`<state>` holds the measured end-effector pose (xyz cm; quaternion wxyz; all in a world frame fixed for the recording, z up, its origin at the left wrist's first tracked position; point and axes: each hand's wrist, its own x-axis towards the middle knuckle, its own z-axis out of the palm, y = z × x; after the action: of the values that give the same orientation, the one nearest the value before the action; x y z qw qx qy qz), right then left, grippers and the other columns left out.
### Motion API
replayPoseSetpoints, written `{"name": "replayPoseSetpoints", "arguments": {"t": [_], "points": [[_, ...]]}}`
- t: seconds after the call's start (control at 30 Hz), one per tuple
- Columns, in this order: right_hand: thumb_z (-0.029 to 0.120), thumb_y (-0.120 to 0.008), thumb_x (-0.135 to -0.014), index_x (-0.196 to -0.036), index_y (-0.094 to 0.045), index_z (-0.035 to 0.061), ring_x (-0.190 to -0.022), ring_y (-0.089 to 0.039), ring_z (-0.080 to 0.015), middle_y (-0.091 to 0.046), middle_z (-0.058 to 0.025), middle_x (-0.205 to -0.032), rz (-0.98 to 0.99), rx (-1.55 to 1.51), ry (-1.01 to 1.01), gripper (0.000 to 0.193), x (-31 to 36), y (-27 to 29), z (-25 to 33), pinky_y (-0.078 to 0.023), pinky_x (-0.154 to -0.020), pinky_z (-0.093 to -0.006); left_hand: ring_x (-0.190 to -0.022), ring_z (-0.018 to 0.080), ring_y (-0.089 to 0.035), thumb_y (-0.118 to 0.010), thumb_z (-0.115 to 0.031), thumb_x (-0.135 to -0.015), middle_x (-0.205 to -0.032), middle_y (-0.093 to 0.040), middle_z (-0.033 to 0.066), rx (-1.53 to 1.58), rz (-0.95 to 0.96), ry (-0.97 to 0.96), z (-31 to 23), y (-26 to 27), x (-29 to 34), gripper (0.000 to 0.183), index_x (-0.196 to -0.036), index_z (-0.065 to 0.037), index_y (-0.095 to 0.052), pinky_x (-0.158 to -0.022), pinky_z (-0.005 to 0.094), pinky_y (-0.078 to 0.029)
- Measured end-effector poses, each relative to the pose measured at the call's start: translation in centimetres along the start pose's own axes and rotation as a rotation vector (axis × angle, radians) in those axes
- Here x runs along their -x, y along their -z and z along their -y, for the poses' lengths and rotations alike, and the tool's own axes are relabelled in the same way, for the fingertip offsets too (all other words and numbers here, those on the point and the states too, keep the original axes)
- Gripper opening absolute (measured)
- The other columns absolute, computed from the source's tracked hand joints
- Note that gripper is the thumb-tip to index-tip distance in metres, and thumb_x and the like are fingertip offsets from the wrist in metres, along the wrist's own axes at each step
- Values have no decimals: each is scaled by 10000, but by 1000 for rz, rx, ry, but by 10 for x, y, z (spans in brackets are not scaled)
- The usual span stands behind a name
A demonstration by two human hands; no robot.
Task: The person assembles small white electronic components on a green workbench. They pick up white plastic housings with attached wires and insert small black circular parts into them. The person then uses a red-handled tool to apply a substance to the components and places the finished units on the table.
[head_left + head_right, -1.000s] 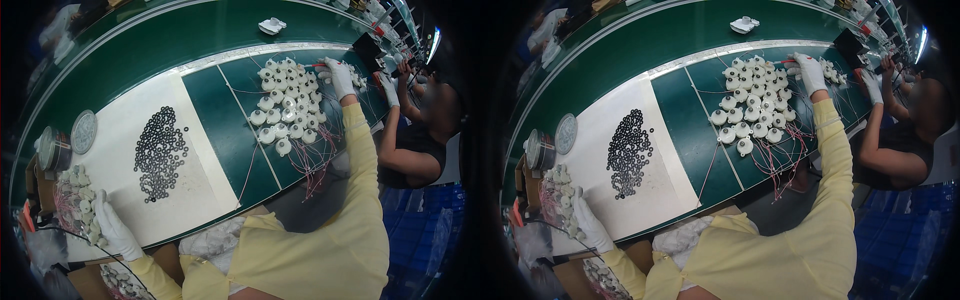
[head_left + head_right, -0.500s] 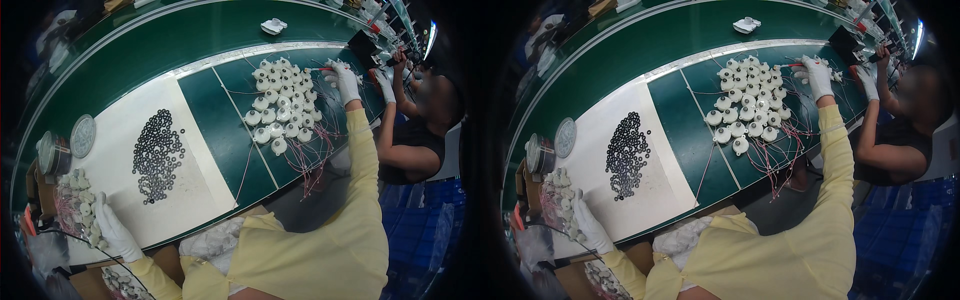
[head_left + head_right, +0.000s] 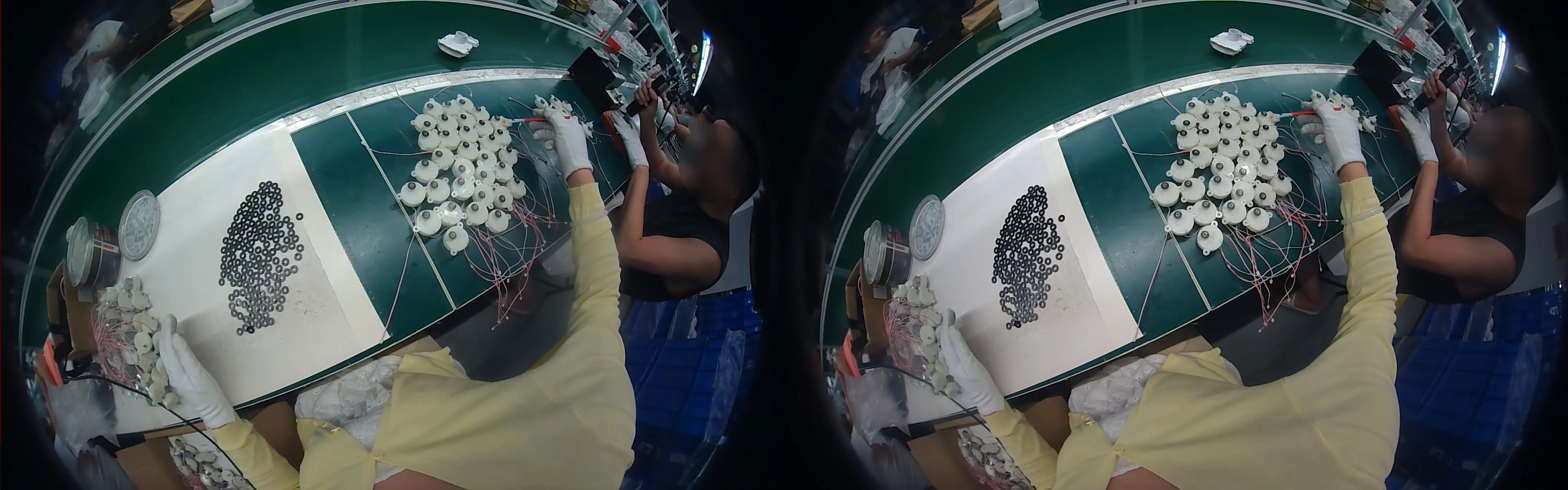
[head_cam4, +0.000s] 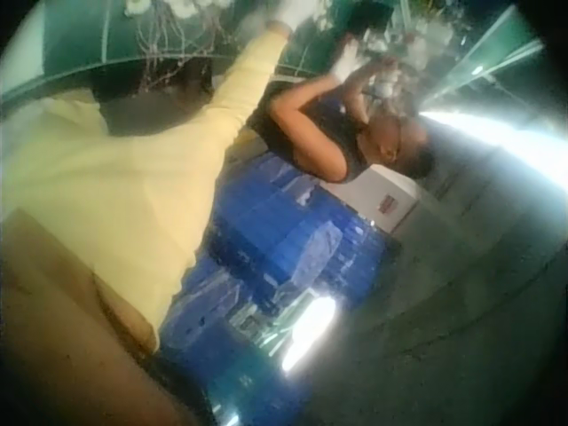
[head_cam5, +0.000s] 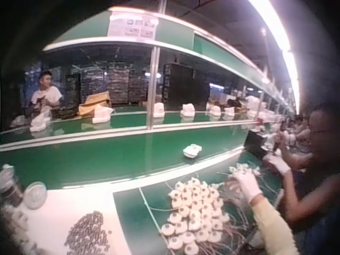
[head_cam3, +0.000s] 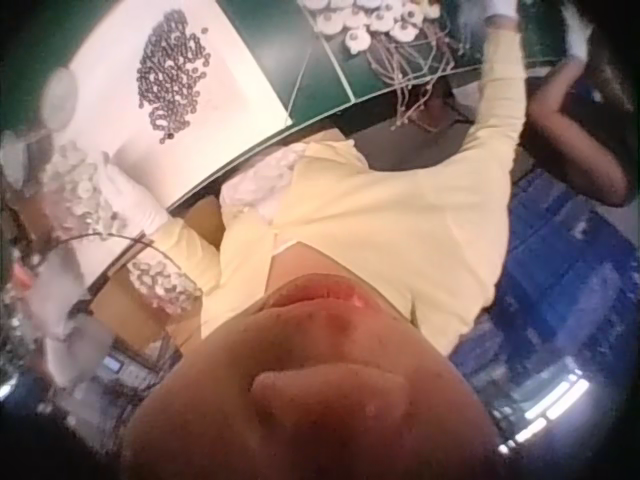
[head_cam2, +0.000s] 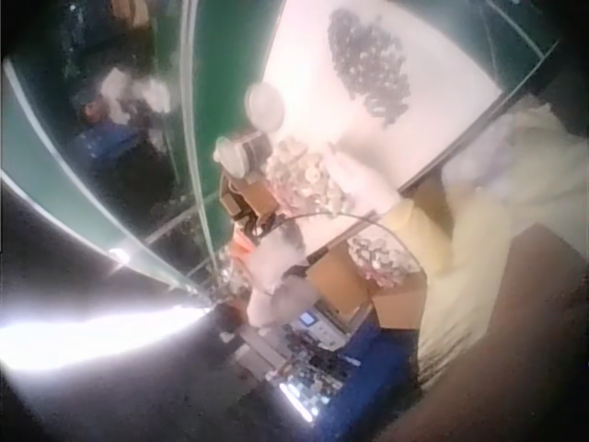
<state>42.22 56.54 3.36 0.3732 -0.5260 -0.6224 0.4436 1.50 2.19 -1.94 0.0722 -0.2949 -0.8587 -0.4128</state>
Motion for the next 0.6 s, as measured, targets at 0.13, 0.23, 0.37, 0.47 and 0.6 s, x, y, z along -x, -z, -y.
{"name": "replayPoseSetpoints", "arguments": {"t": [0.13, 0.23, 0.37, 0.47, 0.6], "points": [[348, -526, -1050, -1210, -688, 20, -694, -658, -89, -737, -98, -965, -5, -88, 67, 399, 3, 1, 13, -427, -523, -184, -1290, 314, -569, -419, -229, -1111, -1389, -604, 206, -19, 5, 2, -2, 1, -1, 431, -1378, 80, -556, -1109, 398, -438], [335, -540, -1043, -1201, -693, 22, -701, -664, -92, -742, -101, -979, 101, -177, 90, 383, 17, -23, 35, -442, -545, -189, -1284, 313, -574, -421, -226, -1111, -1388, -604, 206, -8, -1, 2, -3, 0, 0, 429, -1380, 80, -555, -1107, 398, -441], [326, -541, -1041, -1187, -700, 17, -707, -672, -104, -753, -102, -986, 230, -117, 113, 377, 29, -63, 54, -451, -561, -206, -1277, 307, -579, -424, -219, -1110, -1390, -604, 203, 6, -7, -6, 0, 0, 0, 425, -1386, 78, -551, -1100, 394, -448], [341, -524, -1049, -1176, -705, 17, -702, -673, -105, -765, -97, -980, 243, -41, 102, 392, 27, -84, 55, -454, -576, -209, -1274, 298, -581, -425, -215, -1110, -1391, -604, 199, 45, -12, 7, -2, -1, 0, 421, -1388, 75, -552, -1093, 387, -455], [344, -524, -1049, -1172, -709, 23, -701, -671, -99, -767, -85, -979, 240, 4, 107, 390, 20, -86, 50, -460, -591, -204, -1267, 288, -585, -425, -213, -1111, -1391, -604, 194, 42, -19, 7, -5, -1, 1, 417, -1383, 74, -558, -1086, 380, -458]]}}
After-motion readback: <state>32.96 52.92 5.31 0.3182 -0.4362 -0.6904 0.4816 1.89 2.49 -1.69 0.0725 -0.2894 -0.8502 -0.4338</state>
